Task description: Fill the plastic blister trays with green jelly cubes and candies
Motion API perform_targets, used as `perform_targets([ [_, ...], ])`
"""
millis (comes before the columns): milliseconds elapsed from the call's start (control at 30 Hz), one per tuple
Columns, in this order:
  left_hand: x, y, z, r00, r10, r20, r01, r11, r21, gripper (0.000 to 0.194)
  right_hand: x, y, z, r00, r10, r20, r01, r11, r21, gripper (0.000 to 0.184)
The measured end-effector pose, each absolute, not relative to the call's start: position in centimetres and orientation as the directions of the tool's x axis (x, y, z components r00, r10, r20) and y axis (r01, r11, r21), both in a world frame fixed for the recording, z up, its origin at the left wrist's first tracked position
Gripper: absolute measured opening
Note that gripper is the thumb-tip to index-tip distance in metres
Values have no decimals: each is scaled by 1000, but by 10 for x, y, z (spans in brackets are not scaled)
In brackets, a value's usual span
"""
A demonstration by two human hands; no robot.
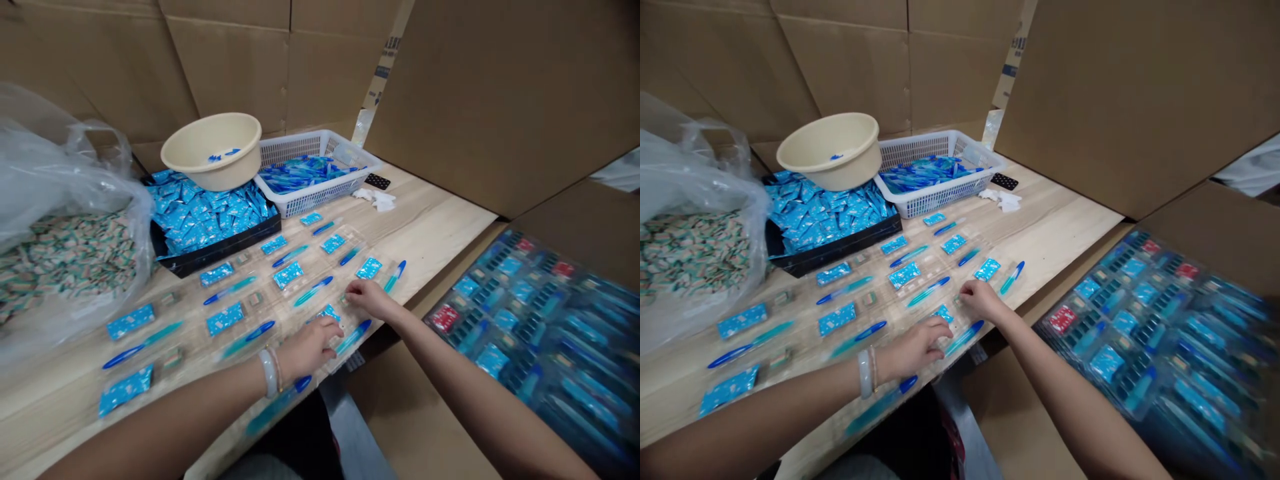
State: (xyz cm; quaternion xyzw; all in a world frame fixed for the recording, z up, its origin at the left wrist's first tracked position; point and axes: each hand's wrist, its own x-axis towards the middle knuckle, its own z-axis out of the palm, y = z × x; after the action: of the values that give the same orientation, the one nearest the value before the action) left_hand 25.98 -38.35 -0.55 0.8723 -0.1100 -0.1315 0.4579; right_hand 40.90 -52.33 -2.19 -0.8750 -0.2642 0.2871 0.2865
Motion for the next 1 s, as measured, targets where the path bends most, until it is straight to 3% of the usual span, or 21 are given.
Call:
perform_targets([
  [300,258,-382,-7,926,-359,-122,-114,-569,814,33,386,-515,-10,754,632,-180,576,-768,-281,12],
  [433,263,-369,-1,953,-304,-2,-189,-598,779,25,382,-518,-8,687,711,-147,662,-697,-276,15],
  [500,270,-352,0,989,-135,61,-139,-702,698,23,384,-516,-5,683,721,-115,667,-681,-302,16],
  [600,280,-323,-5,995,90,33,60,-850,524,30,390,-499,1,712,702,-7,650,-662,-373,17],
  [700,283,-311,-15,999,31,-33,43,-904,426,39,396,-468,4,694,715,87,663,-588,-463,16],
  [767,281,-311,-17,999,-14,-34,3,-893,450,38,398,-444,3,696,707,126,651,-548,-525,16],
  [833,277,-308,-13,1000,19,21,4,-821,571,32,398,-416,2,712,689,139,619,-521,-587,18],
  [933,269,-276,1,958,240,157,13,-584,811,22,389,-357,10,699,699,152,570,-416,-709,21],
  [1000,253,-230,12,881,434,187,54,-486,872,21,371,-301,25,634,750,187,565,-283,-775,24],
])
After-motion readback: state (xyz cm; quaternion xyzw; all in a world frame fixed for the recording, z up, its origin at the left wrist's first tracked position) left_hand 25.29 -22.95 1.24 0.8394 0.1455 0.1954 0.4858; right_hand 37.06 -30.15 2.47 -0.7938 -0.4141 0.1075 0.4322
